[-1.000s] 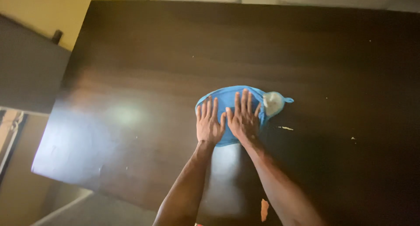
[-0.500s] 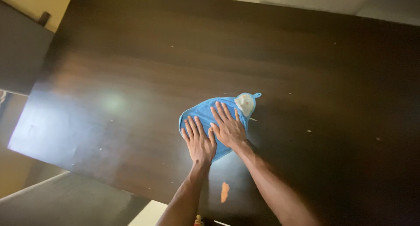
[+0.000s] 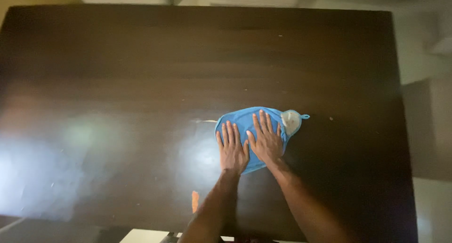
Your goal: Wiping a dark brown wooden dining table with a blue cloth.
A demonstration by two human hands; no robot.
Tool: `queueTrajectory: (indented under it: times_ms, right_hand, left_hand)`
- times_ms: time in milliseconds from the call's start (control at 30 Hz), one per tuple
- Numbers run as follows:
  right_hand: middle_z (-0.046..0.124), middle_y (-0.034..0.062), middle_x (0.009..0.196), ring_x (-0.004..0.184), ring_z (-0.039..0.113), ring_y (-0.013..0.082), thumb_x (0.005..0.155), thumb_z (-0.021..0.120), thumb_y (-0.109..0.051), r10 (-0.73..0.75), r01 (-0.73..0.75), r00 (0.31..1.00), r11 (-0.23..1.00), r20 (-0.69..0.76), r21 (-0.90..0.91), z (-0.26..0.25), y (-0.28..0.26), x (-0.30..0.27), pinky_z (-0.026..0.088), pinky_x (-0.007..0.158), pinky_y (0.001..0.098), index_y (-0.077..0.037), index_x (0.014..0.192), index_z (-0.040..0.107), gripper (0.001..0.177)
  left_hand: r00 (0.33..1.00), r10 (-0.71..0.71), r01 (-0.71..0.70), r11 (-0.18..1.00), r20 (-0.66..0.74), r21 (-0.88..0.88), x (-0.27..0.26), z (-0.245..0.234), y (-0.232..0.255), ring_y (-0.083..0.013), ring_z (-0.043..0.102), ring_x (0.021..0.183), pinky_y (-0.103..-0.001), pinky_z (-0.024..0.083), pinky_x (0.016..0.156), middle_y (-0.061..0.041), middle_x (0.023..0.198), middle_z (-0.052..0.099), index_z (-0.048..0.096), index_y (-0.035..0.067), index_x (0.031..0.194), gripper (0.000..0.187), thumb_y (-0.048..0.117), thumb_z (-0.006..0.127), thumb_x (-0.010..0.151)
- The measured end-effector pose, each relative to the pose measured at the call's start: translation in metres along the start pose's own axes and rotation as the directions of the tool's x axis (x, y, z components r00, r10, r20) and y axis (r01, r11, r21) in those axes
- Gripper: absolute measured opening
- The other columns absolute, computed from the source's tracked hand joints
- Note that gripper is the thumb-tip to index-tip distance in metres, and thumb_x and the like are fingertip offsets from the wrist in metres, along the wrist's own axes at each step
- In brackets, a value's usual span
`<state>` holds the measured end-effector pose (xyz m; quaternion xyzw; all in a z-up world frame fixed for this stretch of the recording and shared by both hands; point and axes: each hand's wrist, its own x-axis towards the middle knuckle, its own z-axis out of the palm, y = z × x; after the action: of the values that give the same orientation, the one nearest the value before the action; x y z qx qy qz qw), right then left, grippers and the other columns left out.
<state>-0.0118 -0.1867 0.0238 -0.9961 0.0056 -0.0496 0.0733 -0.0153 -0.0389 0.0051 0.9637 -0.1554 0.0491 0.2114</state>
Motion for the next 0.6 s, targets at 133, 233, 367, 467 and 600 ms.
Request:
queueTrajectory:
  times_ms: [133,233,367,467,600]
  right_hand:
    - [0.026,0.0147,0.168,0.153,0.028,0.0354,0.100,0.046,-0.051,0.147,-0.145,0.988,0.988,0.048,-0.049,-0.016,0.036,-0.033,0.027,0.116,0.0661,-0.012,0.160,0.033,0.072]
    - [0.024,0.0162,0.168,0.153,0.026,0.0373,0.102,0.044,-0.052,0.276,-0.276,0.961,0.961,0.004,-0.033,-0.017,0.056,-0.061,0.026,0.115,0.0680,-0.012,0.159,0.033,0.071]
    - [0.025,0.0177,0.168,0.152,0.027,0.0369,0.101,0.044,-0.052,0.470,-0.472,0.882,0.879,-0.039,-0.064,-0.026,0.061,-0.102,0.025,0.113,0.0714,-0.010,0.159,0.033,0.072]
    - [0.025,0.0181,0.168,0.153,0.027,0.0368,0.101,0.044,-0.051,0.581,-0.584,0.812,0.810,-0.057,-0.056,-0.031,0.056,-0.136,0.025,0.113,0.0725,-0.010,0.159,0.034,0.071]
    - [0.025,0.0186,0.168,0.155,0.025,0.0370,0.101,0.044,-0.050,0.687,-0.695,0.716,0.719,-0.127,-0.032,-0.024,0.054,-0.173,0.024,0.112,0.0737,-0.008,0.157,0.037,0.071]
  left_hand:
    - [0.988,0.096,-0.099,0.995,0.120,0.021,-0.005,0.014,0.043,-0.0417,0.012,0.157,-0.059,0.005,0.126,-0.028,0.167,0.021,0.032,-0.008,0.155,0.071,0.042,0.036,0.104]
    - [0.963,0.201,-0.208,0.978,0.179,0.019,-0.011,0.026,0.064,-0.0407,0.009,0.156,-0.059,0.005,0.124,-0.027,0.166,0.018,0.029,-0.007,0.155,0.071,0.043,0.032,0.104]
    - [0.894,0.388,-0.390,0.920,0.226,-0.039,-0.021,0.037,0.081,-0.0390,0.005,0.157,-0.057,0.003,0.125,-0.026,0.167,0.014,0.024,-0.006,0.157,0.071,0.043,0.030,0.105]
    - [0.833,0.471,-0.472,0.879,0.289,-0.072,-0.037,0.033,0.094,-0.0375,0.004,0.157,-0.056,0.003,0.125,-0.025,0.168,0.013,0.022,-0.005,0.158,0.071,0.043,0.029,0.106]
    - [0.766,0.554,-0.566,0.822,0.326,-0.065,-0.058,0.034,0.107,-0.0352,0.005,0.158,-0.056,0.002,0.126,-0.022,0.169,0.013,0.019,-0.003,0.159,0.071,0.043,0.027,0.106]
